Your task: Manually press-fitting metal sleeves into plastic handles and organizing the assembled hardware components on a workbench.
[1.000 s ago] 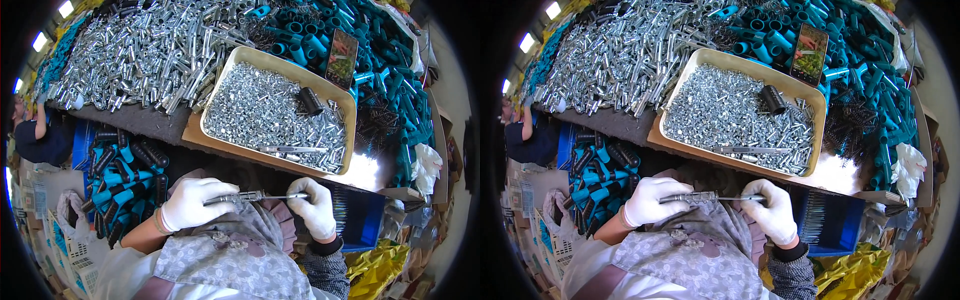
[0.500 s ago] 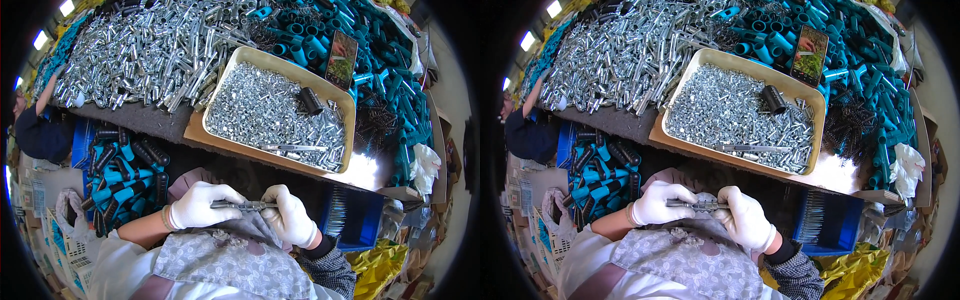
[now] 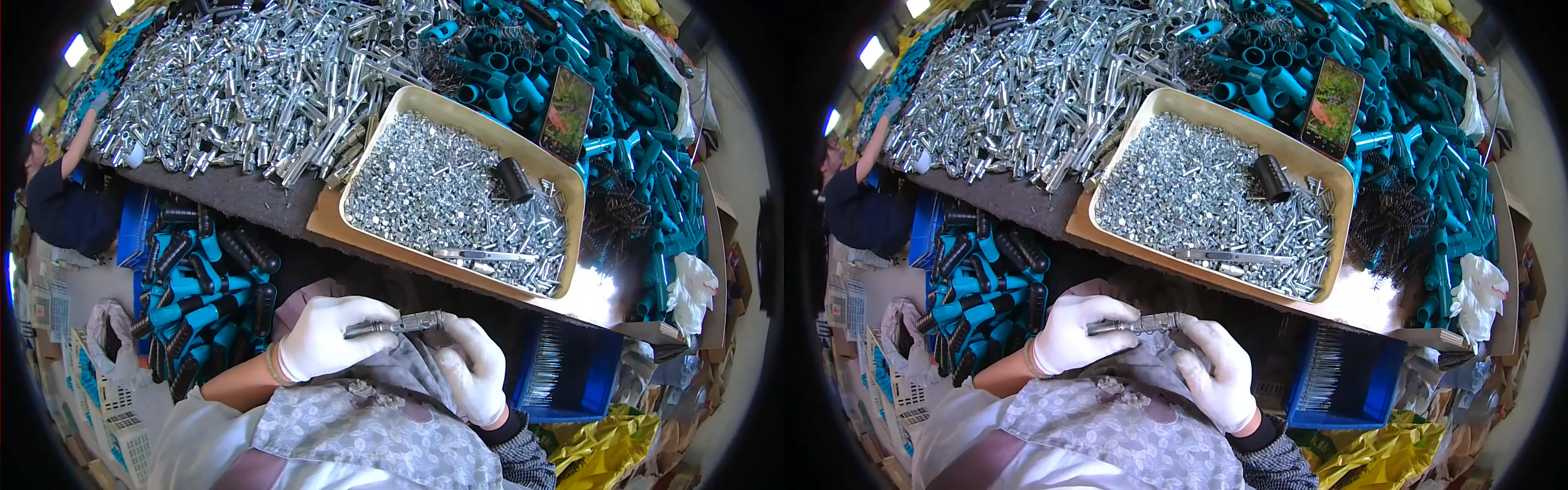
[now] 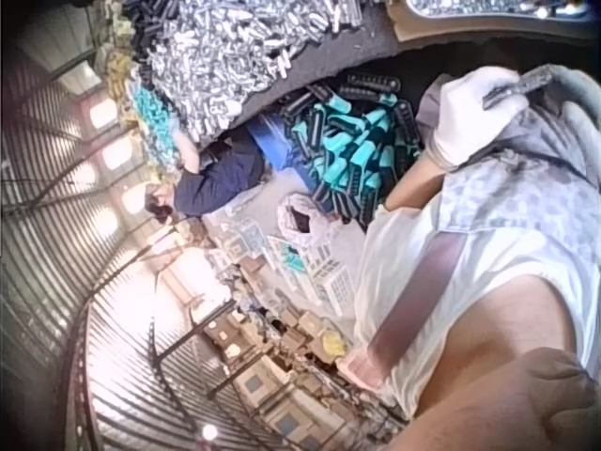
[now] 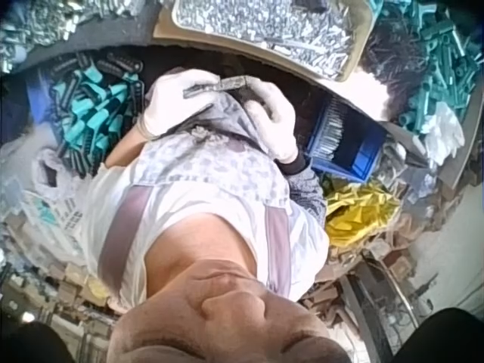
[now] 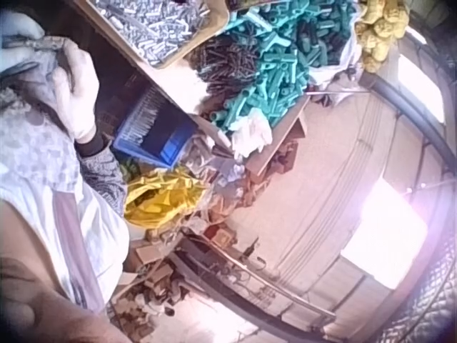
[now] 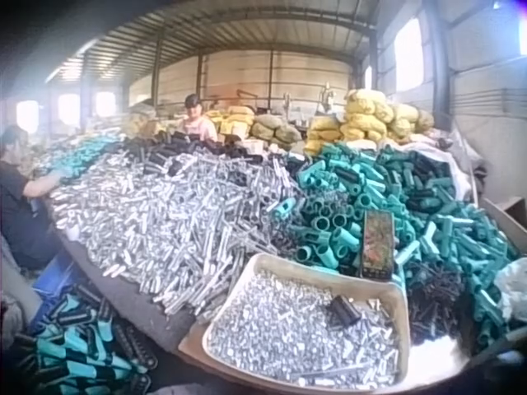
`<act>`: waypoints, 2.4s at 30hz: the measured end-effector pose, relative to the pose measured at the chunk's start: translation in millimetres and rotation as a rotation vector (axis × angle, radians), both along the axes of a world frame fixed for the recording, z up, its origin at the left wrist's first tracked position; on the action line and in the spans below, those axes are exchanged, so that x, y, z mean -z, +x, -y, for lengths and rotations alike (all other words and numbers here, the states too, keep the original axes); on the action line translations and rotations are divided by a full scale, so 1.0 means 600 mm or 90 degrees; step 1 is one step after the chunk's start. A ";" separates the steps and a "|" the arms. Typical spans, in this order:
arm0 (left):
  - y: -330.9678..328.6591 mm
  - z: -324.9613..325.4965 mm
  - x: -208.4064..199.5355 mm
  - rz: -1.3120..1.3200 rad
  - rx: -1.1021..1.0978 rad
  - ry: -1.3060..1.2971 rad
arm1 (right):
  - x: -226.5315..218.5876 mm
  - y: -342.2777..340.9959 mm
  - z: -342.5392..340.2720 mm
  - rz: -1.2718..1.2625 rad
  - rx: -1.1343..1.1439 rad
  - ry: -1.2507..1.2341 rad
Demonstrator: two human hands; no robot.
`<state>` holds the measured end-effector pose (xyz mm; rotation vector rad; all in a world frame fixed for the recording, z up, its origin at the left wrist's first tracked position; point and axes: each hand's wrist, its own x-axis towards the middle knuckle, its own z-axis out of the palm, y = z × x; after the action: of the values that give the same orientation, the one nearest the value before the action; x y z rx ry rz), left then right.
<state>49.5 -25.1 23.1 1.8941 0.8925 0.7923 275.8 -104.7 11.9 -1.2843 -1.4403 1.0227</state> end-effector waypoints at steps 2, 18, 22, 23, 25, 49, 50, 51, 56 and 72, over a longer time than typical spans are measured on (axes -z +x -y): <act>-0.001 0.001 0.008 -0.033 0.008 0.136 | -0.012 0.000 0.003 0.073 -0.016 -0.028; -0.002 0.001 0.004 0.026 -0.019 0.001 | -0.144 0.335 -0.188 0.445 0.303 0.281; 0.009 0.009 -0.003 0.048 -0.009 -0.078 | -0.142 0.489 -0.304 0.702 0.394 0.243; 0.010 0.012 -0.009 0.037 -0.009 -0.093 | -0.140 0.484 -0.334 0.746 0.377 0.239; 0.016 0.016 -0.008 0.046 -0.022 -0.108 | -0.140 0.468 -0.385 0.883 0.264 0.314; 0.014 -0.008 -0.021 -0.005 0.089 0.074 | -0.100 0.147 -0.019 0.246 -0.080 -0.073; 0.012 -0.009 -0.020 -0.008 0.088 0.074 | -0.100 0.142 -0.015 0.222 -0.063 -0.113; 0.008 -0.010 -0.018 -0.017 0.127 0.072 | -0.098 0.145 -0.019 0.234 -0.084 -0.098; -0.008 -0.007 -0.001 0.012 0.246 0.080 | -0.111 0.154 -0.035 0.288 -0.280 -0.136; -0.002 0.009 -0.020 -0.066 0.256 0.146 | -0.058 0.059 -0.035 0.082 -0.283 -0.201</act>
<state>48.5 -30.6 35.1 2.2376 0.4676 0.5729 311.4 -83.8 46.8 -1.2938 -1.7620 1.5343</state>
